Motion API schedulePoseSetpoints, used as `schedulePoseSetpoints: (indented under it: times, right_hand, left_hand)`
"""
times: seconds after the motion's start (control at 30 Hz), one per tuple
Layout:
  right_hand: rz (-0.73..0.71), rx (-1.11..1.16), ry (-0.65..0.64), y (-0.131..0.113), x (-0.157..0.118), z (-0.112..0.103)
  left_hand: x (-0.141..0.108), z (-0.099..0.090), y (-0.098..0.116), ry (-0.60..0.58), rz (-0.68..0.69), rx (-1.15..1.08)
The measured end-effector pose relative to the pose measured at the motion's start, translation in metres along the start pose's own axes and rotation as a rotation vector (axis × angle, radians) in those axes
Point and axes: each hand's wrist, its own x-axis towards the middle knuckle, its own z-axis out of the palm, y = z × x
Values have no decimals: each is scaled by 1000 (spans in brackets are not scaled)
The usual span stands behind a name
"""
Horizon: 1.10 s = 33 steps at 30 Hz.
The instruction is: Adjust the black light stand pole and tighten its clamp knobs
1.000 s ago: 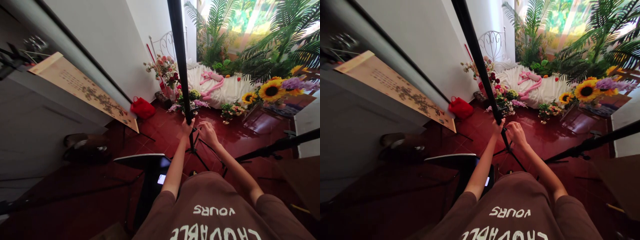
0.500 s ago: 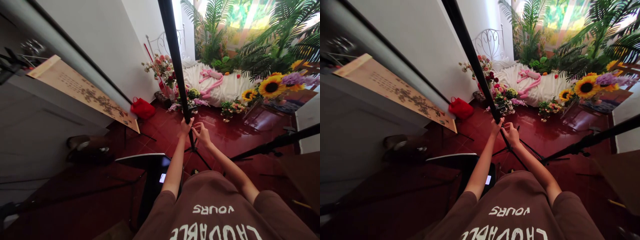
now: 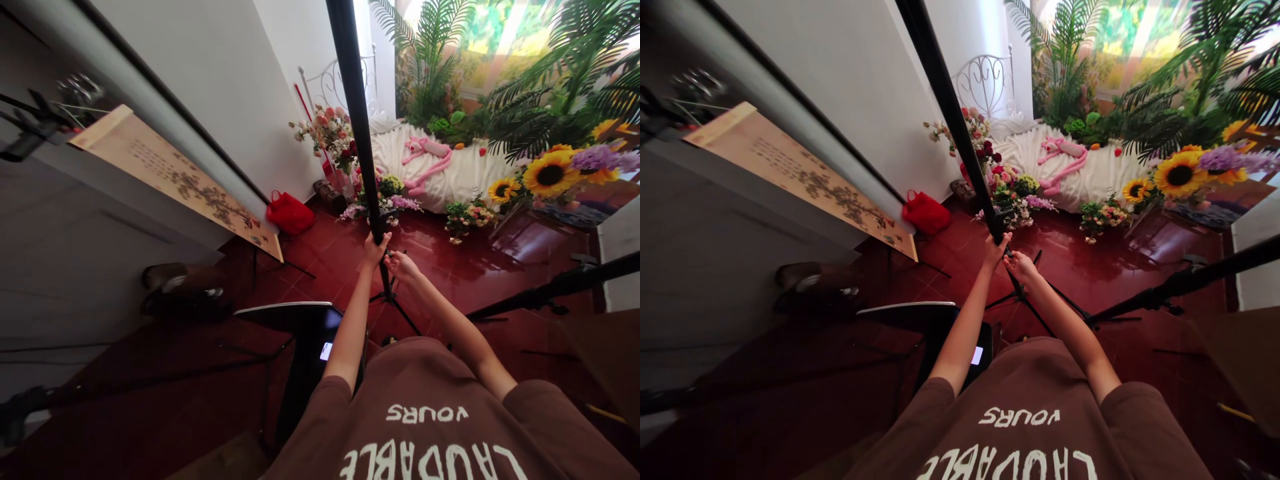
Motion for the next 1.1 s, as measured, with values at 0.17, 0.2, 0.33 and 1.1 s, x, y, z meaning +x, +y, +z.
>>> schedulePoseSetpoints:
  times: [0.17,0.2,0.33,1.1]
  right_hand:
    - [172,178,-38,-7,-4,0]
    - [192,208,-45,-8,-7,0]
    - [317,367,-30,-10,-25,-15]
    - [-126,365,863,-10,-253,-287]
  left_hand:
    - [-1,-1,-2,-10,27,26]
    - [-1,-1,-2,-8,24,35]
    - [-7,4,0,63,-27,74]
    - [-211,197,-18,-780,-308,-139]
